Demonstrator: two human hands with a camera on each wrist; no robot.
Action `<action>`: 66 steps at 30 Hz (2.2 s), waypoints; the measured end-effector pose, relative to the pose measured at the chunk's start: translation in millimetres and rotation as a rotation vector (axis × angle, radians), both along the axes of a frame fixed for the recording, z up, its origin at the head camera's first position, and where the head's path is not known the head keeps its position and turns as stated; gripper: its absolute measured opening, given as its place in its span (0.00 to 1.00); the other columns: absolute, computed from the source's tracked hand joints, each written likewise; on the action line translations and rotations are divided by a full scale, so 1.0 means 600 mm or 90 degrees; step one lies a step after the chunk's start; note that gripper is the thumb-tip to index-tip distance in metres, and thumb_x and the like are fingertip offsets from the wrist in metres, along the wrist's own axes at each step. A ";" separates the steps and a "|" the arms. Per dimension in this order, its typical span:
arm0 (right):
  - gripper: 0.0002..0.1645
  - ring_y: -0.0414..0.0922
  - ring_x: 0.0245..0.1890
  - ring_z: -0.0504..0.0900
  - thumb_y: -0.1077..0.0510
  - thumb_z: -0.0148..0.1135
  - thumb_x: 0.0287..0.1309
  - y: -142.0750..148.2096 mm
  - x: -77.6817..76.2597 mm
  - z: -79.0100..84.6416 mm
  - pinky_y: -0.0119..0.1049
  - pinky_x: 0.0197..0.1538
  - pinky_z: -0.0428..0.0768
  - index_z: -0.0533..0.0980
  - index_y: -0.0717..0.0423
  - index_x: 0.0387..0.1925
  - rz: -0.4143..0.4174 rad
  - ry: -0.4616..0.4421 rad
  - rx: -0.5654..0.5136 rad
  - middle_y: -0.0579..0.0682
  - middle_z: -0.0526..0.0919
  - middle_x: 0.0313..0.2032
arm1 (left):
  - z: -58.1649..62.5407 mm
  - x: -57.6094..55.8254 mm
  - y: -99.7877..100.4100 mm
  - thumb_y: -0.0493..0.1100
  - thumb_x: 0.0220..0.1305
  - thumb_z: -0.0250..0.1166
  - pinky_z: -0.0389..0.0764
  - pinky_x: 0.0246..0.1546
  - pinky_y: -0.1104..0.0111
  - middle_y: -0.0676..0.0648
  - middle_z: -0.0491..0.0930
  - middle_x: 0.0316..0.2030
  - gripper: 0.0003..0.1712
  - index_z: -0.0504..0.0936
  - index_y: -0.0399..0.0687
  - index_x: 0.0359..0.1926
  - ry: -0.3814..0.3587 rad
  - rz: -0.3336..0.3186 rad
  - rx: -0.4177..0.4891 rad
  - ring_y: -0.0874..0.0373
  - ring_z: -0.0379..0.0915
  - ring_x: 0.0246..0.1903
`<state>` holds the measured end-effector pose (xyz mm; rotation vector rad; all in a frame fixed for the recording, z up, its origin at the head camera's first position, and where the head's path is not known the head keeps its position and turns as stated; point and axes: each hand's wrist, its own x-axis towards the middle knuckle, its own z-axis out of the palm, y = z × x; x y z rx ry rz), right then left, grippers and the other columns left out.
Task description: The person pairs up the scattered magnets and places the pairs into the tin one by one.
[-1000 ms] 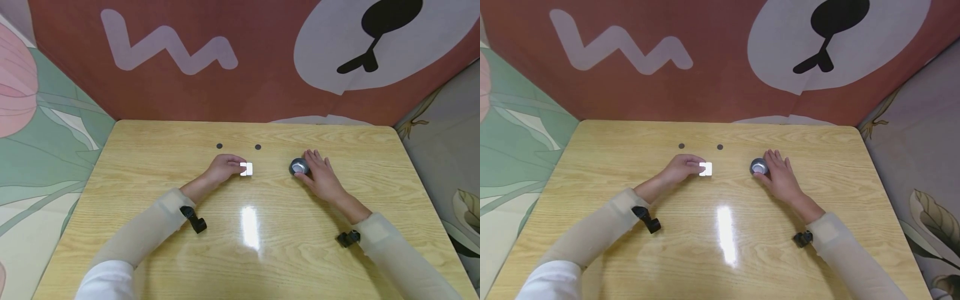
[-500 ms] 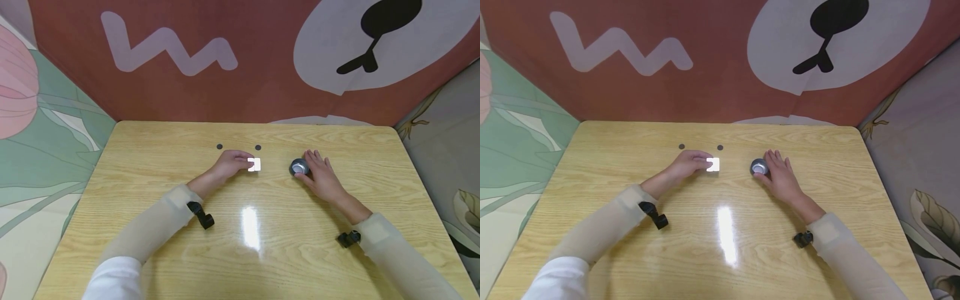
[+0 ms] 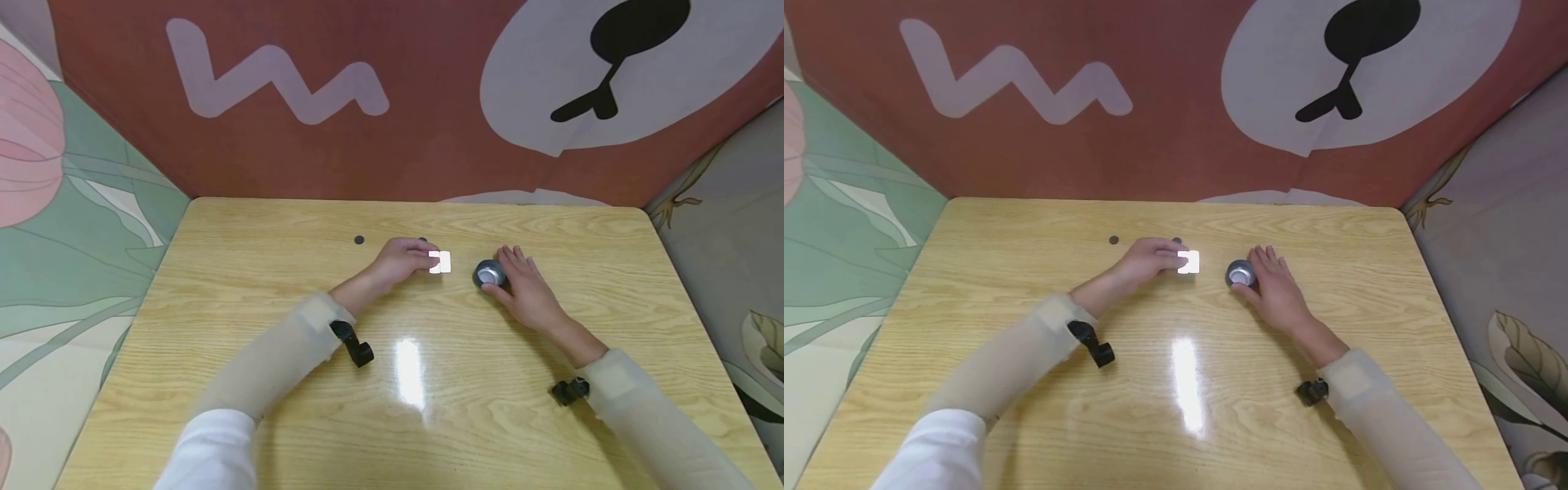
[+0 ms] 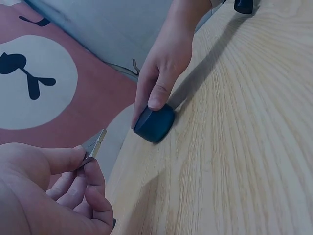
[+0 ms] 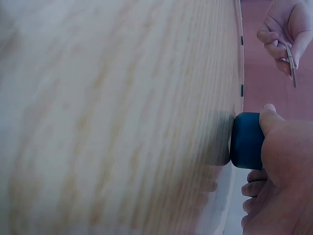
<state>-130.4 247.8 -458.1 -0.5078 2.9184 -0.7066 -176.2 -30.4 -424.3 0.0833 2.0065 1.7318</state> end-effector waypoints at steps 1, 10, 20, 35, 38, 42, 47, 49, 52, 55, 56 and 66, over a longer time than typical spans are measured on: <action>0.47 0.67 0.77 0.44 0.46 0.59 0.73 0.000 0.000 0.000 0.62 0.75 0.43 0.52 0.75 0.75 0.000 0.001 0.000 0.73 0.50 0.75 | 0.000 -0.001 0.003 0.38 0.67 0.69 0.76 0.48 0.56 0.44 0.85 0.48 0.18 0.84 0.39 0.56 -0.001 -0.002 -0.001 0.63 0.78 0.39; 0.48 0.67 0.77 0.44 0.46 0.59 0.73 0.000 -0.001 -0.001 0.61 0.76 0.42 0.53 0.75 0.75 -0.003 0.000 0.003 0.72 0.50 0.75 | -0.005 -0.011 0.031 0.38 0.67 0.69 0.77 0.43 0.62 0.46 0.85 0.42 0.18 0.84 0.38 0.56 -0.011 0.000 0.008 0.63 0.78 0.34; 0.47 0.68 0.76 0.45 0.46 0.60 0.72 -0.001 -0.002 -0.001 0.64 0.74 0.45 0.54 0.75 0.74 -0.001 0.012 0.000 0.73 0.52 0.75 | -0.002 -0.020 0.069 0.36 0.65 0.70 0.78 0.42 0.62 0.49 0.83 0.35 0.18 0.85 0.35 0.55 0.014 -0.004 0.018 0.63 0.76 0.31; 0.49 0.67 0.77 0.44 0.45 0.59 0.73 0.000 -0.004 -0.003 0.65 0.74 0.44 0.51 0.75 0.75 0.003 0.004 0.006 0.73 0.51 0.75 | -0.007 -0.023 0.116 0.30 0.65 0.68 0.82 0.48 0.58 0.42 0.84 0.38 0.17 0.84 0.29 0.54 -0.013 -0.007 0.075 0.63 0.76 0.29; 0.49 0.67 0.77 0.44 0.45 0.59 0.73 0.000 -0.004 -0.003 0.65 0.74 0.44 0.51 0.75 0.75 0.003 0.003 0.006 0.73 0.51 0.75 | -0.011 -0.024 0.123 0.30 0.65 0.68 0.82 0.50 0.58 0.40 0.85 0.42 0.16 0.84 0.28 0.53 -0.023 -0.001 0.084 0.62 0.78 0.32; 0.49 0.68 0.77 0.44 0.45 0.59 0.73 0.000 -0.004 -0.004 0.65 0.74 0.44 0.51 0.74 0.75 0.005 0.007 0.003 0.73 0.51 0.75 | -0.016 -0.024 0.130 0.30 0.65 0.68 0.83 0.52 0.57 0.37 0.85 0.45 0.15 0.84 0.28 0.52 -0.030 0.005 0.089 0.62 0.79 0.33; 0.49 0.69 0.76 0.45 0.46 0.60 0.72 0.000 -0.004 -0.004 0.66 0.74 0.45 0.51 0.75 0.75 0.008 0.017 0.003 0.73 0.52 0.75 | -0.022 -0.023 0.140 0.31 0.64 0.69 0.84 0.45 0.61 0.40 0.86 0.41 0.14 0.86 0.30 0.50 -0.017 0.006 0.066 0.64 0.77 0.29; 0.49 0.69 0.76 0.45 0.46 0.60 0.72 0.000 -0.004 -0.004 0.66 0.74 0.45 0.51 0.75 0.75 0.008 0.018 0.004 0.74 0.52 0.75 | -0.023 -0.022 0.143 0.31 0.64 0.69 0.83 0.41 0.64 0.41 0.86 0.40 0.13 0.86 0.31 0.50 -0.013 0.005 0.056 0.64 0.77 0.28; 0.48 0.69 0.76 0.46 0.46 0.60 0.72 0.000 -0.003 -0.004 0.66 0.74 0.45 0.52 0.75 0.75 0.007 0.019 0.001 0.74 0.53 0.74 | -0.025 -0.020 0.145 0.31 0.64 0.70 0.83 0.40 0.66 0.40 0.87 0.41 0.13 0.86 0.31 0.49 -0.020 0.008 0.046 0.63 0.78 0.29; 0.48 0.69 0.76 0.46 0.46 0.60 0.72 -0.001 -0.003 -0.003 0.66 0.74 0.45 0.52 0.76 0.74 0.006 0.019 0.001 0.74 0.53 0.74 | -0.027 -0.019 0.147 0.31 0.64 0.70 0.84 0.41 0.66 0.40 0.87 0.43 0.12 0.87 0.32 0.48 -0.030 0.013 0.036 0.61 0.80 0.31; 0.48 0.70 0.76 0.46 0.46 0.60 0.72 -0.001 -0.003 -0.003 0.66 0.74 0.45 0.53 0.76 0.74 0.006 0.019 0.000 0.74 0.53 0.74 | -0.028 -0.019 0.147 0.31 0.64 0.69 0.84 0.41 0.66 0.40 0.87 0.43 0.12 0.87 0.32 0.48 -0.033 0.017 0.033 0.61 0.81 0.32; 0.49 0.68 0.76 0.45 0.44 0.59 0.73 0.001 -0.007 -0.007 0.64 0.74 0.44 0.53 0.75 0.75 0.000 0.016 0.002 0.74 0.53 0.74 | -0.035 -0.024 0.150 0.29 0.63 0.70 0.85 0.40 0.67 0.39 0.87 0.40 0.10 0.88 0.31 0.45 -0.028 0.039 0.021 0.62 0.79 0.29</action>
